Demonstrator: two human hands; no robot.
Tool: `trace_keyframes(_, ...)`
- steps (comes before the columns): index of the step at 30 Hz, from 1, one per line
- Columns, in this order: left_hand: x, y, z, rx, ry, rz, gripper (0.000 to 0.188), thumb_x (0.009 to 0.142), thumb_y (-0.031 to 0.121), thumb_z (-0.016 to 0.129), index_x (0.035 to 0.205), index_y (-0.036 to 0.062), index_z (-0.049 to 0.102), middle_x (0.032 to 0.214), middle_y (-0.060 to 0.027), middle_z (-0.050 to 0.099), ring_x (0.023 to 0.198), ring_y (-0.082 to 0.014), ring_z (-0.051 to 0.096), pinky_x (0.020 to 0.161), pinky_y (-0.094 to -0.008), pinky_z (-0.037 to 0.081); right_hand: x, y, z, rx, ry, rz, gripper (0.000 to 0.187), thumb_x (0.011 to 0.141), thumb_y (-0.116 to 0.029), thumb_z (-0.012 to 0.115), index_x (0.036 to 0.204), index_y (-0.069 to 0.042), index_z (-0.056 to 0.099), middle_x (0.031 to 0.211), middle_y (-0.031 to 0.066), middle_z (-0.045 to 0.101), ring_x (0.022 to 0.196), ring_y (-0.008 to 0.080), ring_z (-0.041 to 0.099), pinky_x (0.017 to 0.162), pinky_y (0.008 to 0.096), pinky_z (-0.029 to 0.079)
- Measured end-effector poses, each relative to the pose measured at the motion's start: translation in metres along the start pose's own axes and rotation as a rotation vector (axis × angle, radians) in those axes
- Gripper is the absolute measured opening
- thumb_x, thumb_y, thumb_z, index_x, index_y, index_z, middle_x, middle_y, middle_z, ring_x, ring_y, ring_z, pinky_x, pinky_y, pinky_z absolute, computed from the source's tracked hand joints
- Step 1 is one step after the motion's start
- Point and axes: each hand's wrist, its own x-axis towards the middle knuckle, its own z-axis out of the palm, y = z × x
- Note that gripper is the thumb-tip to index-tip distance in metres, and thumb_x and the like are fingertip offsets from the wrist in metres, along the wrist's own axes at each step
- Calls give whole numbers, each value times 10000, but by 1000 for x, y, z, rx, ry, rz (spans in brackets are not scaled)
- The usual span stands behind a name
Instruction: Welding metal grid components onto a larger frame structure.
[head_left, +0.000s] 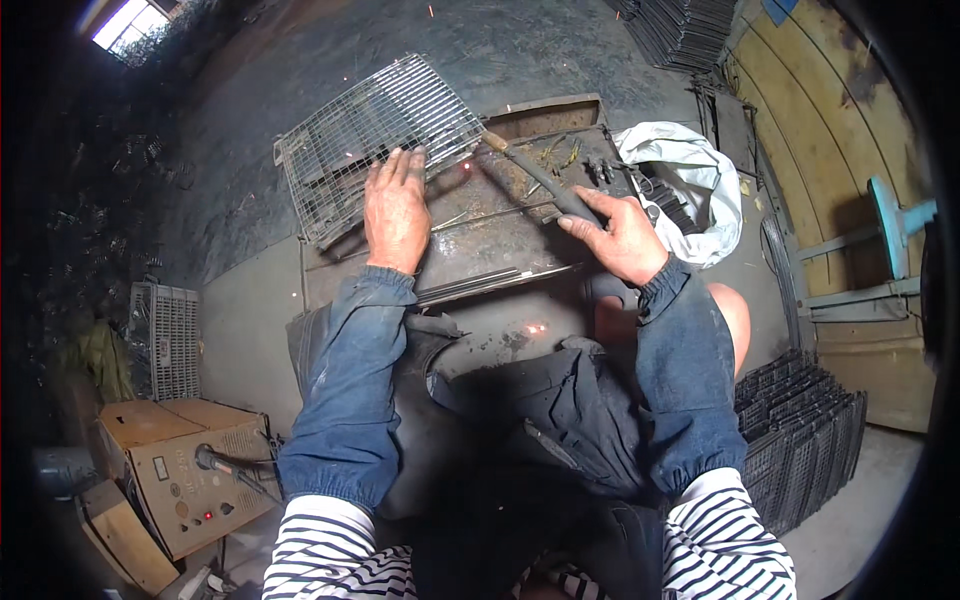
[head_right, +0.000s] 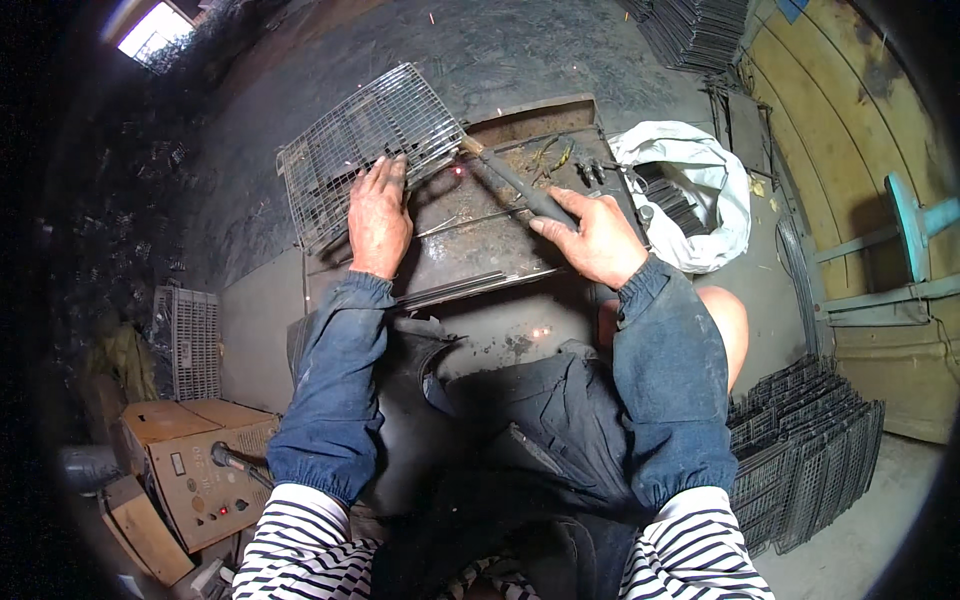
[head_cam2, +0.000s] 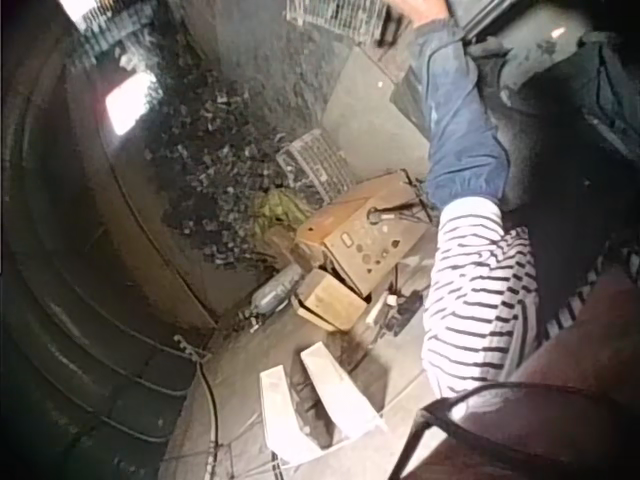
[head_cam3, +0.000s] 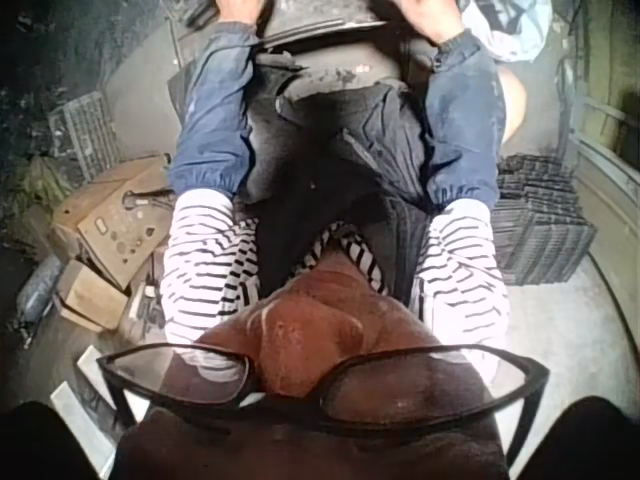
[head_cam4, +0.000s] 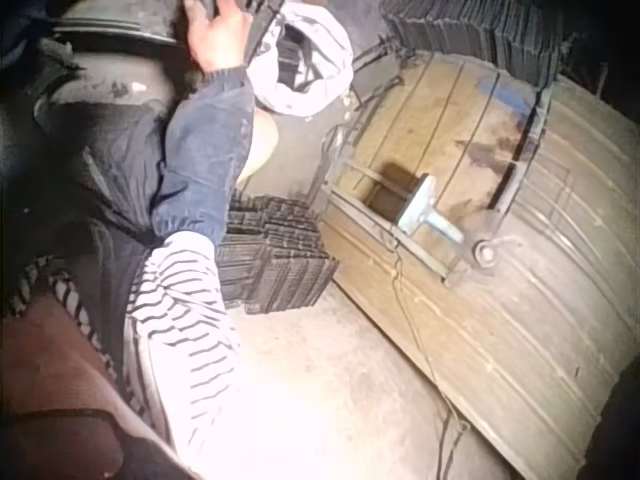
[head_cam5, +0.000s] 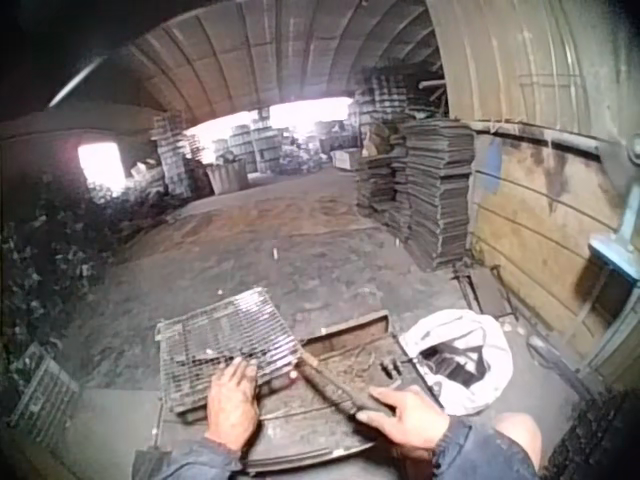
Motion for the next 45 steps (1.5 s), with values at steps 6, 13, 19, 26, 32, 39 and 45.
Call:
trace_keyframes(6,-1,-3,5,26,-14,-5,469,883,12,485,1340,5,591,1329,-178,632,1335,-307,531,1162,-494,355,-7,13,-24,217,-53,126,485,899,-256,735,1260,54,637,1031,157,749,964,200,697,889,361,524)
trace_keyframes(13,-1,-3,5,37,-31,-18,493,862,5,493,1345,9,594,1339,-173,632,1341,-300,531,1168,-490,348,-25,13,-34,124,102,83,461,914,-231,724,1278,37,635,1009,157,746,891,185,707,844,315,542)
trace_keyframes(19,0,-1,4,17,-33,-28,488,859,9,502,1337,8,602,1348,-173,627,1345,-298,526,1174,-484,341,-11,15,-5,-41,30,83,528,921,-287,727,1291,72,610,1150,217,720,1021,242,713,914,328,526)
trace_keyframes(26,0,0,5,18,-33,-29,478,869,8,497,1335,8,602,1350,-173,626,1349,-298,522,1179,-482,332,-6,6,2,-61,58,21,534,923,-319,731,1282,60,622,886,213,735,702,200,695,695,341,541)
trace_keyframes(32,0,-1,4,27,-29,-24,478,873,11,493,1340,9,600,1348,-174,627,1347,-298,524,1179,-485,334,-5,12,6,-31,73,-20,539,920,-325,736,1276,64,623,842,211,727,650,192,669,654,333,531)
trace_keyframes(39,1,-1,6,15,-26,-20,468,886,27,488,1340,11,599,1345,-171,629,1341,-299,530,1174,-496,339,-1,15,10,-64,81,-68,526,927,-316,726,1265,73,621,902,236,726,692,226,699,678,352,538)
trace_keyframes(45,2,1,1,73,-112,-14,488,903,117,528,1383,37,557,1358,-194,610,1335,-328,524,1168,-483,343,0,19,11,-65,109,-163,515,940,-302,711,1278,72,609,967,225,736,828,252,730,768,355,548)
